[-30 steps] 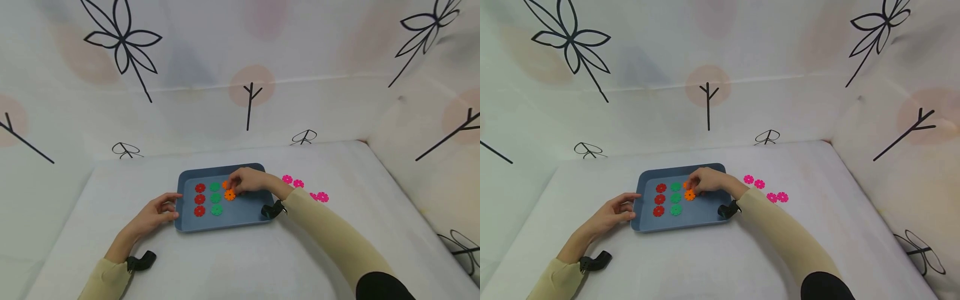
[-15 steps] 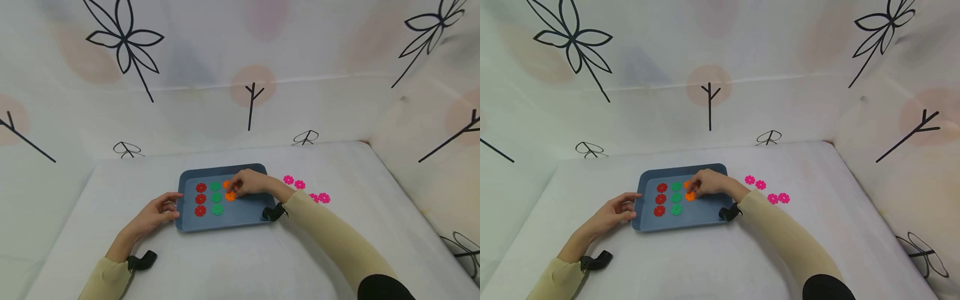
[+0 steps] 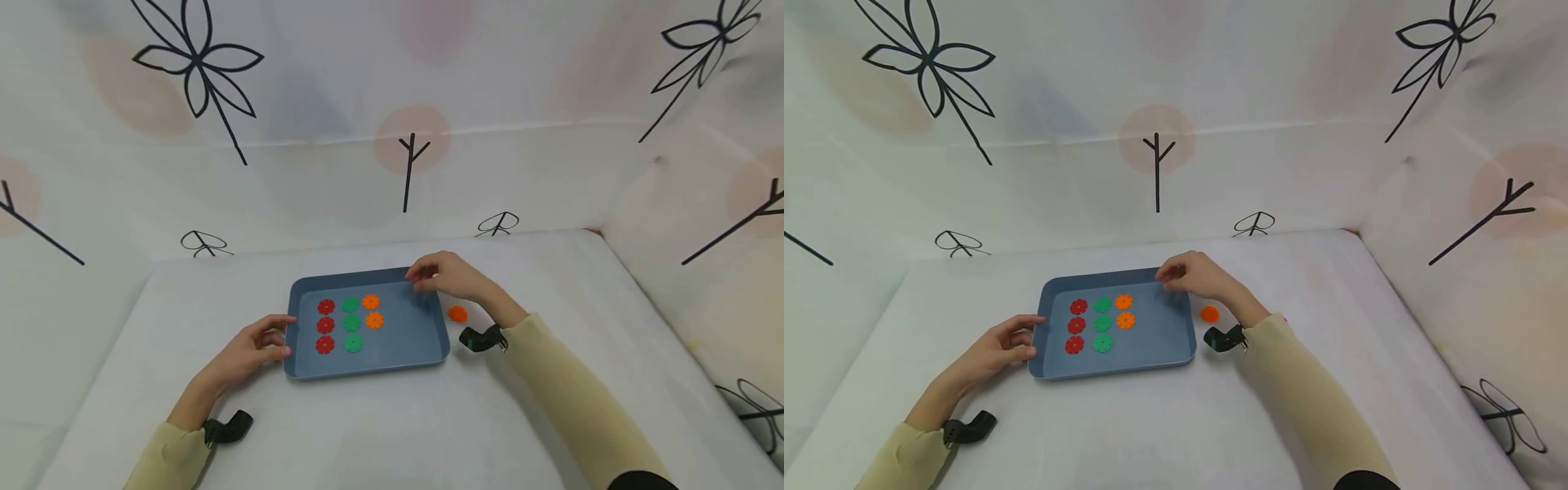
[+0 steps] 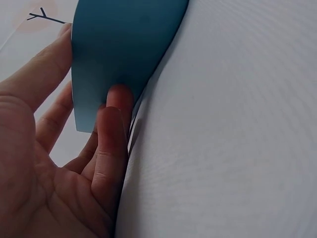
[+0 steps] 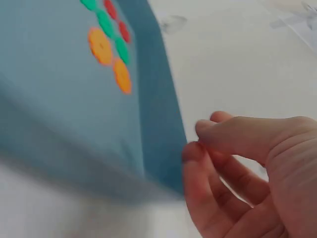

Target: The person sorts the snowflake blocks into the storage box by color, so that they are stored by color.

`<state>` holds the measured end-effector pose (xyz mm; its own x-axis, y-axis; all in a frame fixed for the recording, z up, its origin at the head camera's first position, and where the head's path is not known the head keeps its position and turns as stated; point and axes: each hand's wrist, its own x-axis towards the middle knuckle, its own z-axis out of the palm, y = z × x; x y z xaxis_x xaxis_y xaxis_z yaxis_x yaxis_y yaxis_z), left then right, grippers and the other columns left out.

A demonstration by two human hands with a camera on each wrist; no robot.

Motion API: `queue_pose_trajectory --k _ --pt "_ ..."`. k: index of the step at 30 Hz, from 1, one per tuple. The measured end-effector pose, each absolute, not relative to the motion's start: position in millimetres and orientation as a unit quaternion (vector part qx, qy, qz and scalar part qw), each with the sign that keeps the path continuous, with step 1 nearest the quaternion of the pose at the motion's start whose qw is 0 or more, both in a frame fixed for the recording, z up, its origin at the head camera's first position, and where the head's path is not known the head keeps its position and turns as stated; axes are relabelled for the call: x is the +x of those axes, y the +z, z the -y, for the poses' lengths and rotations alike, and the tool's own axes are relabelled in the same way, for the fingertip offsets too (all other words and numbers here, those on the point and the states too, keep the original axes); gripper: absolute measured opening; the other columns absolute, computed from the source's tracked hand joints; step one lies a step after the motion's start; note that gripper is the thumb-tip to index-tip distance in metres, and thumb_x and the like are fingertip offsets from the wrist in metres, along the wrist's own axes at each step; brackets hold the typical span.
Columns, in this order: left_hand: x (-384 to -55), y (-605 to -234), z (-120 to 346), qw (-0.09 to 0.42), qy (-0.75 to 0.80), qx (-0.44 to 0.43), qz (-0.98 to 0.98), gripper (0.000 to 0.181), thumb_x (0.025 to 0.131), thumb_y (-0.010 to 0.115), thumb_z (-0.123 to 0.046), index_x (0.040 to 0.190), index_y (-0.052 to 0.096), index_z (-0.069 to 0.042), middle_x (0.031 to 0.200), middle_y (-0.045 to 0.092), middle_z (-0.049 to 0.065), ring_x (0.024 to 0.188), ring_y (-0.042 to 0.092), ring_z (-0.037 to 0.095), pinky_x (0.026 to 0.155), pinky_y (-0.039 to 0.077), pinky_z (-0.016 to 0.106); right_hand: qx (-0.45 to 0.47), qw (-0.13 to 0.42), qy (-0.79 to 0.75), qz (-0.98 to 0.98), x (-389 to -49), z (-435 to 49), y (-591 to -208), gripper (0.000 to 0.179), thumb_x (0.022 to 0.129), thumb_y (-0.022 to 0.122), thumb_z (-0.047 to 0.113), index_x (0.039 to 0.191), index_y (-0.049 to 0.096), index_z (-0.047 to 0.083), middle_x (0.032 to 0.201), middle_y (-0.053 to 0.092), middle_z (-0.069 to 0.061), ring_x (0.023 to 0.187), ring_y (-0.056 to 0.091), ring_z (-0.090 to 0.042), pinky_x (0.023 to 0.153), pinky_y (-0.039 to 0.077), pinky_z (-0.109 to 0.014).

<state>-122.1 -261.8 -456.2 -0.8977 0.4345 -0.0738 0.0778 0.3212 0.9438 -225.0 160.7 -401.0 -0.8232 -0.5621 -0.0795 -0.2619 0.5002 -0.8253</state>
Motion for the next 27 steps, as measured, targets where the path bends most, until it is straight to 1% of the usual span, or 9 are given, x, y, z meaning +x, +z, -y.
queue_pose_trajectory --k 2,5,9,12,16,19,22,27 --pt "-122 -455 262 0.160 0.560 0.158 -0.797 0.055 0.091 0.072 -0.007 0.139 0.048 0.003 0.125 0.046 0.023 0.090 0.062 0.016 0.076 0.050 0.023 -0.218 0.154 -0.449 -0.852 -224 -176 -401 0.022 0.093 0.067 0.007 0.114 0.071 0.002 0.105 0.070 -0.012 0.093 0.063 -0.027 0.082 0.053 -0.041" --pt "-122 -455 262 0.161 0.561 0.158 -0.797 0.055 0.091 0.072 -0.007 0.139 0.048 0.003 0.125 0.046 0.023 0.090 0.062 0.016 0.076 0.051 0.024 -0.190 0.140 -0.450 -0.861 -220 -199 -406 0.020 0.094 0.065 0.008 0.113 0.071 0.004 0.101 0.069 -0.010 0.093 0.064 -0.029 0.082 0.053 -0.043" --pt "-121 -456 262 0.163 0.555 0.158 -0.800 0.055 0.091 0.072 -0.007 0.140 0.048 0.003 0.125 0.047 0.024 0.090 0.062 0.016 0.076 0.050 0.024 -0.186 0.144 -0.422 -0.876 -212 -221 -416 0.019 0.093 0.066 0.007 0.111 0.072 0.006 0.099 0.069 -0.006 0.090 0.063 -0.025 0.076 0.053 -0.038" --pt "-121 -456 262 0.160 0.553 0.160 -0.802 0.055 0.091 0.072 -0.007 0.139 0.048 0.003 0.124 0.047 0.023 0.089 0.061 0.016 0.075 0.050 0.023 -0.207 0.144 -0.393 -0.884 -204 -230 -423 0.019 0.091 0.069 0.006 0.110 0.073 0.008 0.099 0.068 -0.003 0.090 0.061 -0.022 0.076 0.051 -0.035" --pt "-122 -456 261 0.158 0.554 0.165 -0.800 0.054 0.091 0.072 -0.007 0.139 0.048 0.003 0.124 0.047 0.023 0.089 0.062 0.016 0.075 0.050 0.023 -0.237 0.134 -0.371 -0.888 -193 -235 -429 0.019 0.087 0.074 0.005 0.105 0.074 0.010 0.096 0.067 0.002 0.088 0.058 -0.019 0.079 0.049 -0.034" --pt "-123 -455 260 0.158 0.555 0.169 -0.799 0.055 0.091 0.072 -0.007 0.139 0.048 0.003 0.125 0.047 0.023 0.090 0.062 0.015 0.075 0.050 0.023 -0.267 0.115 -0.344 -0.893 -188 -233 -431 0.020 0.083 0.079 0.004 0.102 0.075 0.008 0.091 0.064 0.002 0.081 0.055 -0.017 0.075 0.048 -0.031" --pt "-121 -455 262 0.156 0.555 0.171 -0.799 0.054 0.091 0.071 -0.006 0.139 0.048 0.004 0.125 0.047 0.024 0.090 0.062 0.015 0.076 0.050 0.023 -0.293 0.093 -0.303 -0.902 -187 -228 -431 0.020 0.081 0.082 0.006 0.100 0.076 0.007 0.089 0.059 0.001 0.077 0.051 -0.015 0.071 0.046 -0.029" --pt "-120 -456 262 0.157 0.556 0.169 -0.799 0.054 0.092 0.070 -0.006 0.140 0.048 0.004 0.125 0.047 0.024 0.089 0.062 0.015 0.076 0.050 0.022 -0.281 0.088 -0.272 -0.916 -186 -222 -430 0.018 0.079 0.083 0.006 0.095 0.076 0.011 0.091 0.056 0.001 0.081 0.050 -0.017 0.073 0.045 -0.032"
